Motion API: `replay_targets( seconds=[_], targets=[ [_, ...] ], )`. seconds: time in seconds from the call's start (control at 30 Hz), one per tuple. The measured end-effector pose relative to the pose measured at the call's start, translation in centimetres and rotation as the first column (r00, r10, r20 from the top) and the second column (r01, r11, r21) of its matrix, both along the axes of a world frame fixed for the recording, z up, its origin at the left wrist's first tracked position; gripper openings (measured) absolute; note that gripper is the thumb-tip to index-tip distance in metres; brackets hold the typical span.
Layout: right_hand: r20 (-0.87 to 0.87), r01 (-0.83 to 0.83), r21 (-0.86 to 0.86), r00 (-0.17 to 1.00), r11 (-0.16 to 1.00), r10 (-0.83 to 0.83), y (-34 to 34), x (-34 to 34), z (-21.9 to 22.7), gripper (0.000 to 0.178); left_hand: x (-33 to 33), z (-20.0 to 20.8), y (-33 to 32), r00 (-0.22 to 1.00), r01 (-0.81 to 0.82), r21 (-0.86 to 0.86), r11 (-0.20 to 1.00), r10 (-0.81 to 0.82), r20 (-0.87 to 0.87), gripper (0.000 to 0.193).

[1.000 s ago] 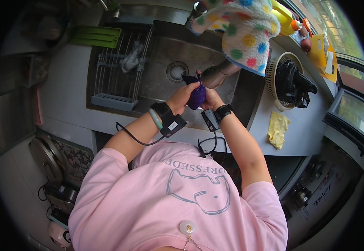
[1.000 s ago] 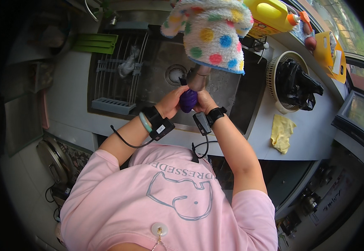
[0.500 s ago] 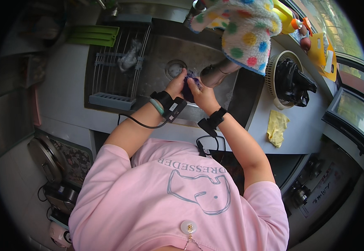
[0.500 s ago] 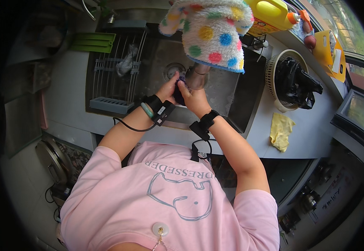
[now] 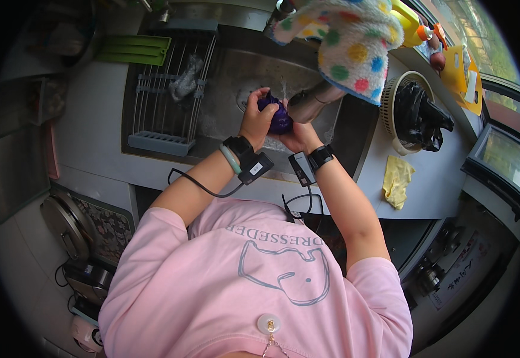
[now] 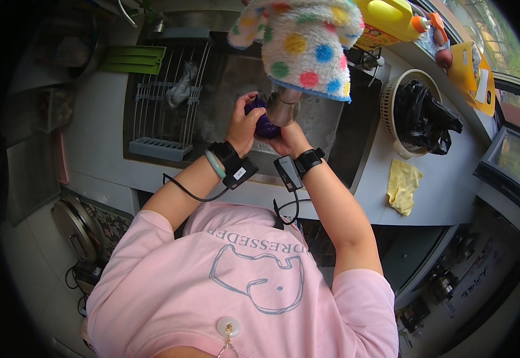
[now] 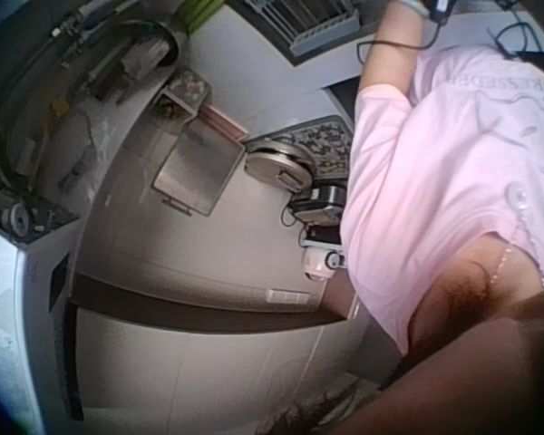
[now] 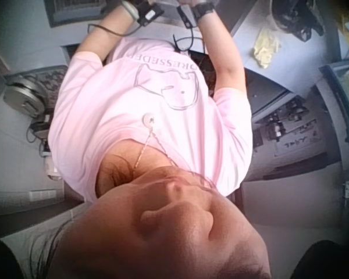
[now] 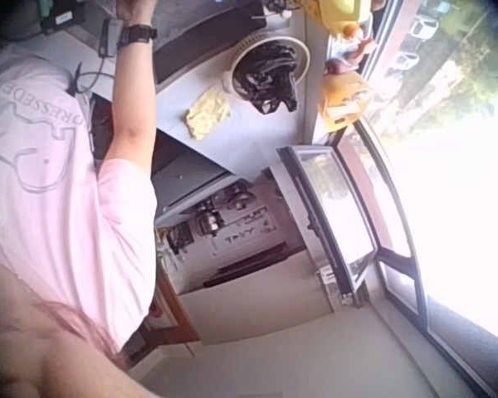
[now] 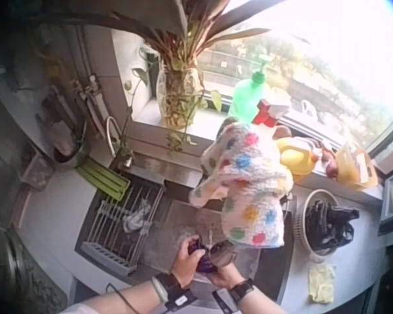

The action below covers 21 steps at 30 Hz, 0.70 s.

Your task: The person scrubs a stainless steel kitchen sink using a purple cloth and a steel wool pad. They rinse the sink with the faucet sprayer, wipe the surrounding countertop, and clean the sink drain and faucet area.

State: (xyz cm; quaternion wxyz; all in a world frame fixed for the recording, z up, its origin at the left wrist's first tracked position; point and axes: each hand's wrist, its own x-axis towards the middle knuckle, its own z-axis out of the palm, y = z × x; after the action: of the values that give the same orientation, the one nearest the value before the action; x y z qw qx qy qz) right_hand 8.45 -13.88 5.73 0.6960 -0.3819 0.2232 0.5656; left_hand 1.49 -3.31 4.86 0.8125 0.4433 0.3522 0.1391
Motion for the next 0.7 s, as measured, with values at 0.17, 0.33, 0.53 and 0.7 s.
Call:
replay_targets(
  seconds=[0.17,0.33,0.53,0.7],
  targets=[
    [0.803,-0.003,-0.428,0.457,0.904,0.382,-1.2,0.1,2.4,0.026,0.0,1.2,3.3,0.919,0.266,-0.724,0.636,-0.394,-0.008,0.043],
    [0.929,-0.047,-0.369,-0.009,0.928,0.369,-1.7,-0.9,2.9,0.015,1.5,-0.2,1.8,0.889,0.182,-0.867,0.464,-0.455,-0.058,0.059],
    [0.827,0.121,-0.319,0.519,0.940,0.214,-1.3,-0.8,1.4,0.019,1.3,-1.3,-2.3,0.959,-0.008,-0.545,0.839,-0.147,-0.240,0.042],
    [0.613,0.189,-0.192,0.789,0.963,-0.033,-0.5,-1.0,-0.1,0.018,1.0,0.5,-1.6,0.959,0.188,0.391,0.901,-0.083,-0.272,0.034]
  ],
)
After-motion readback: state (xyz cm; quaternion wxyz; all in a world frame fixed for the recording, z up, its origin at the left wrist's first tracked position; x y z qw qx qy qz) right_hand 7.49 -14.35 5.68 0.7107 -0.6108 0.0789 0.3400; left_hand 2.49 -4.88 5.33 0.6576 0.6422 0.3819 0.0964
